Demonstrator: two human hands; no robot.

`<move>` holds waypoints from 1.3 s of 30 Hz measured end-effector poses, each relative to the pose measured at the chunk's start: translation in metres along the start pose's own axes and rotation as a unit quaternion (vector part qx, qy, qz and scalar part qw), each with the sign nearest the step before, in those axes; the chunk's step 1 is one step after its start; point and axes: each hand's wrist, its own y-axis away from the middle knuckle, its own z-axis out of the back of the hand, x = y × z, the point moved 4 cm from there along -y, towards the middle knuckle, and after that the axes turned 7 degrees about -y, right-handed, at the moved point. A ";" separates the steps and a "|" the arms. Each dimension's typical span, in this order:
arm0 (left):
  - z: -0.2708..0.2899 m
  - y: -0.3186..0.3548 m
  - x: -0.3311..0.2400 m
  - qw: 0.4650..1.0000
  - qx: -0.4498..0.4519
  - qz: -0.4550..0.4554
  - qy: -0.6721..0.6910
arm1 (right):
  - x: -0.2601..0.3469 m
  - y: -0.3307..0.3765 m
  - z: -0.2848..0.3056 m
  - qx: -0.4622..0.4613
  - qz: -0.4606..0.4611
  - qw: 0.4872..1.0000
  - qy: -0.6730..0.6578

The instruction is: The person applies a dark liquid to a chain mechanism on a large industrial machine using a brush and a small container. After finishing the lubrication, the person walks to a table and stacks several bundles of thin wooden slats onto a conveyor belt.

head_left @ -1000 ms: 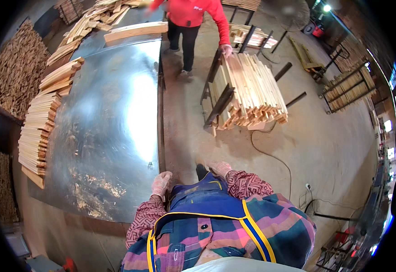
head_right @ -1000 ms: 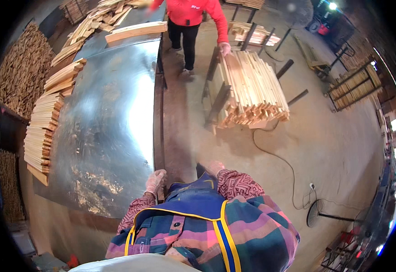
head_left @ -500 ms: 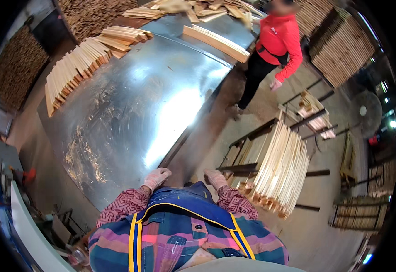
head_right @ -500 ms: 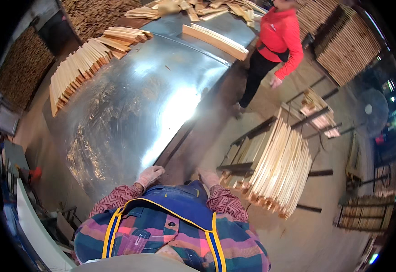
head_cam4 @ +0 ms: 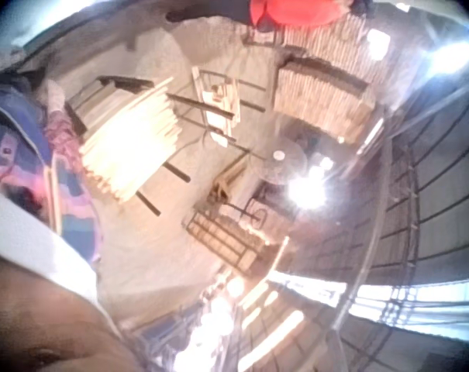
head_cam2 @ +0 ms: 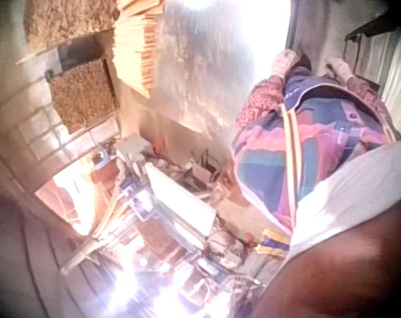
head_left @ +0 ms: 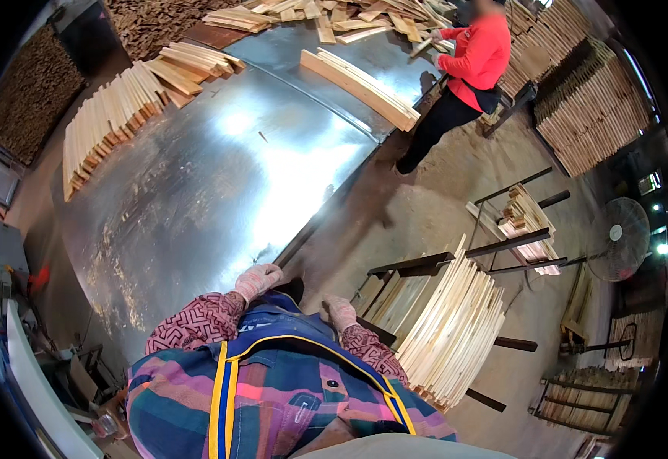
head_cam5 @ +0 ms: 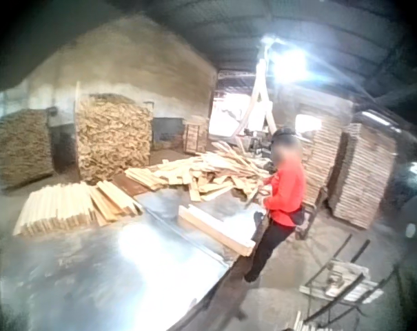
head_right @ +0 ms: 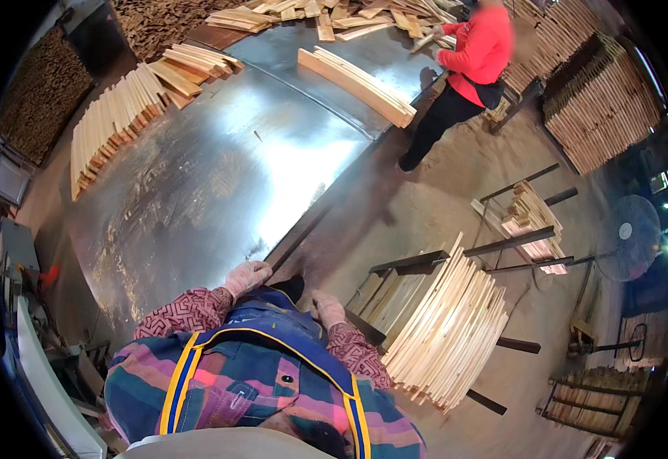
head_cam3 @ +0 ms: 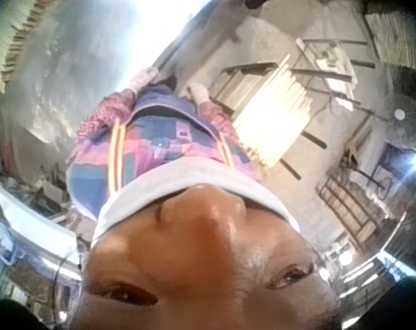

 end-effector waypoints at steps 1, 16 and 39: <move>0.006 -0.020 -0.006 1.000 0.007 0.008 0.027 | 0.002 -0.008 0.005 0.006 -0.002 1.000 -0.012; 0.011 -0.156 -0.004 0.905 0.067 0.048 0.417 | 0.001 -0.260 0.292 -0.138 0.002 0.986 0.092; 0.065 -0.216 -0.119 0.982 -0.164 0.090 -0.005 | 0.231 -0.468 0.456 -0.049 -0.044 0.992 0.110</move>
